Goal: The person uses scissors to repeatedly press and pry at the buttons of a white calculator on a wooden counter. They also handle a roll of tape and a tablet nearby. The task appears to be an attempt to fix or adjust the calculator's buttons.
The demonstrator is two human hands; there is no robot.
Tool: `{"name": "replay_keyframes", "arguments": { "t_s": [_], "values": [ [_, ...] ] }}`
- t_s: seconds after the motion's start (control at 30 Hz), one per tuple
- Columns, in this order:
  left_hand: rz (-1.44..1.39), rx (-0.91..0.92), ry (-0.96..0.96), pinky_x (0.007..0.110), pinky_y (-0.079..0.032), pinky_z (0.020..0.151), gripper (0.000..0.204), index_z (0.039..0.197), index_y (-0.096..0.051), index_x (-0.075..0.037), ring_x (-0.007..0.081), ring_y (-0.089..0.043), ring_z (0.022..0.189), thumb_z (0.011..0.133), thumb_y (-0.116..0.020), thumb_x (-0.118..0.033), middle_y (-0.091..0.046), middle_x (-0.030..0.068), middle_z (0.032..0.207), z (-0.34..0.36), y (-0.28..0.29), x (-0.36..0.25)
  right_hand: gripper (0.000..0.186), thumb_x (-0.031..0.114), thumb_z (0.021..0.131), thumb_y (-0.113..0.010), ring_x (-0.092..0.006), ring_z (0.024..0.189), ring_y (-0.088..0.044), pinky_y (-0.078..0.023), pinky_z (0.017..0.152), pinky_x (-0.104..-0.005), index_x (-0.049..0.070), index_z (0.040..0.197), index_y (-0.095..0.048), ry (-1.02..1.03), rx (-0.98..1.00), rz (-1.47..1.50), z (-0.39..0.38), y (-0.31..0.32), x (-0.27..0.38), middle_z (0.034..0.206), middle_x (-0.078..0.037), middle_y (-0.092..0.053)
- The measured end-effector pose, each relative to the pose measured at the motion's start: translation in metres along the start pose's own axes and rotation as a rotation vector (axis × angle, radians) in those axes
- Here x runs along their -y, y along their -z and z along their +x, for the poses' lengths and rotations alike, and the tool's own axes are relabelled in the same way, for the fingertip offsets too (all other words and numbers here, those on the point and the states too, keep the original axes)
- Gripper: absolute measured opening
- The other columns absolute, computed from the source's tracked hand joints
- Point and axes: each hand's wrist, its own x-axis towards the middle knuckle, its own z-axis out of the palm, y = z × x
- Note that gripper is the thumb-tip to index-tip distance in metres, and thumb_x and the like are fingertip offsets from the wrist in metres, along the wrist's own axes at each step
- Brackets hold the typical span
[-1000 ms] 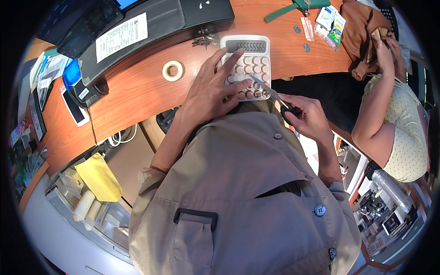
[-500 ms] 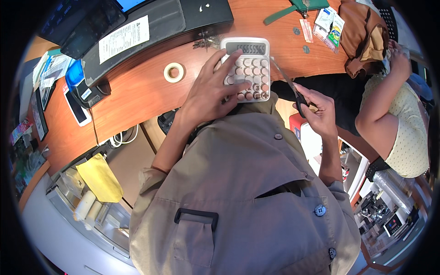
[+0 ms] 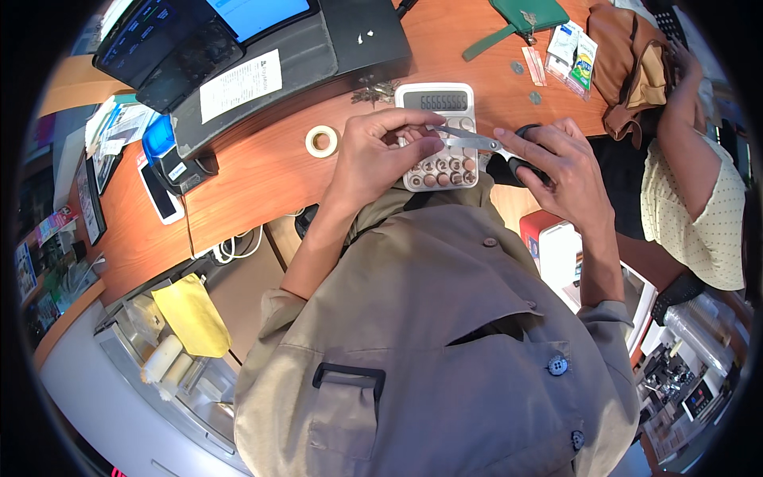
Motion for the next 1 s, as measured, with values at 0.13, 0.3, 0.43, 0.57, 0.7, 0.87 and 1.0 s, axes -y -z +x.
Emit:
{"name": "replay_keyframes", "arguments": {
  "t_s": [0.13,0.3,0.43,0.57,0.7,0.87,1.0],
  "values": [
    [0.047,-0.02,-0.017,0.026,-0.054,0.068,0.017,0.102,-0.081,0.001,0.0092,-0.067,0.075,0.086,-0.081,-0.003,-0.075,0.0064,0.088,0.002,0.003,-0.001,0.059,0.011,0.074,-0.08,-0.0267,0.085,-0.057,-0.046,0.085,-0.0392,0.014,0.133,-0.073,0.048,0.004,-0.03,0.002,0.001,-0.001,0.1,-0.008,-0.065],
    [0.19,-0.111,-0.008,0.026,-0.053,0.064,0.011,0.094,-0.081,0.002,0.0087,-0.066,0.071,0.089,-0.08,-0.007,-0.077,0.0089,0.085,0.005,0.001,-0.007,0.058,0.012,0.075,-0.08,-0.0268,0.085,-0.056,-0.044,0.084,-0.0397,0.011,0.133,-0.073,0.044,0.023,-0.021,0.002,0.005,0.005,0.098,-0.008,-0.066],
    [0.26,-0.181,-0.152,0.026,-0.051,0.062,0.013,0.095,-0.08,0.002,0.0094,-0.065,0.067,0.089,-0.08,-0.01,-0.074,0.0082,0.077,0.012,0.001,-0.015,0.058,0.011,0.075,-0.08,-0.0266,0.083,-0.056,-0.043,0.083,-0.0408,0.01,0.132,-0.073,0.016,-0.016,0.005,0.001,0.008,0.01,0.097,-0.008,-0.066],
    [0.243,-0.334,-0.028,0.029,-0.05,0.059,0.017,0.094,-0.078,0.002,0.0114,-0.064,0.063,0.094,-0.075,-0.015,-0.073,0.0078,0.076,0.032,0.026,-0.032,0.059,0.009,0.073,-0.081,-0.0257,0.081,-0.055,-0.041,0.082,-0.0401,0.011,0.132,-0.074,-0.002,-0.077,-0.048,-0.006,0.015,0.004,0.097,-0.008,-0.066],
    [0.714,-0.412,-0.346,0.038,-0.047,0.053,0.031,0.08,-0.072,0.0,0.0233,-0.063,0.054,0.097,-0.073,-0.026,-0.066,0.0129,0.068,0.054,0.053,-0.056,0.059,0.008,0.073,-0.081,-0.025,0.08,-0.054,-0.041,0.082,-0.0399,0.012,0.132,-0.074,-0.041,-0.153,-0.062,-0.013,0.016,-0.004,0.096,-0.007,-0.067],
    [1.115,-0.402,-0.44,0.04,-0.046,0.058,0.045,0.072,-0.063,0.001,0.027,-0.056,0.058,0.091,-0.08,-0.036,-0.061,0.0131,0.066,0.08,0.064,-0.068,0.059,0.006,0.076,-0.08,-0.0274,0.082,-0.056,-0.044,0.083,-0.0403,0.013,0.134,-0.072,-0.107,-0.21,-0.023,-0.022,0.0,-0.01,0.098,-0.008,-0.068],
    [1.279,-0.462,-0.495,0.046,-0.05,0.062,0.039,0.078,-0.065,-0.002,0.0367,-0.065,0.067,0.094,-0.077,-0.035,-0.067,0.0156,0.077,0.093,0.067,-0.059,0.054,0.007,0.08,-0.078,-0.0308,0.086,-0.059,-0.049,0.084,-0.0407,0.011,0.134,-0.07,-0.33,-0.214,0.149,-0.03,-0.023,-0.015,0.103,-0.011,-0.071]
  ]
}}
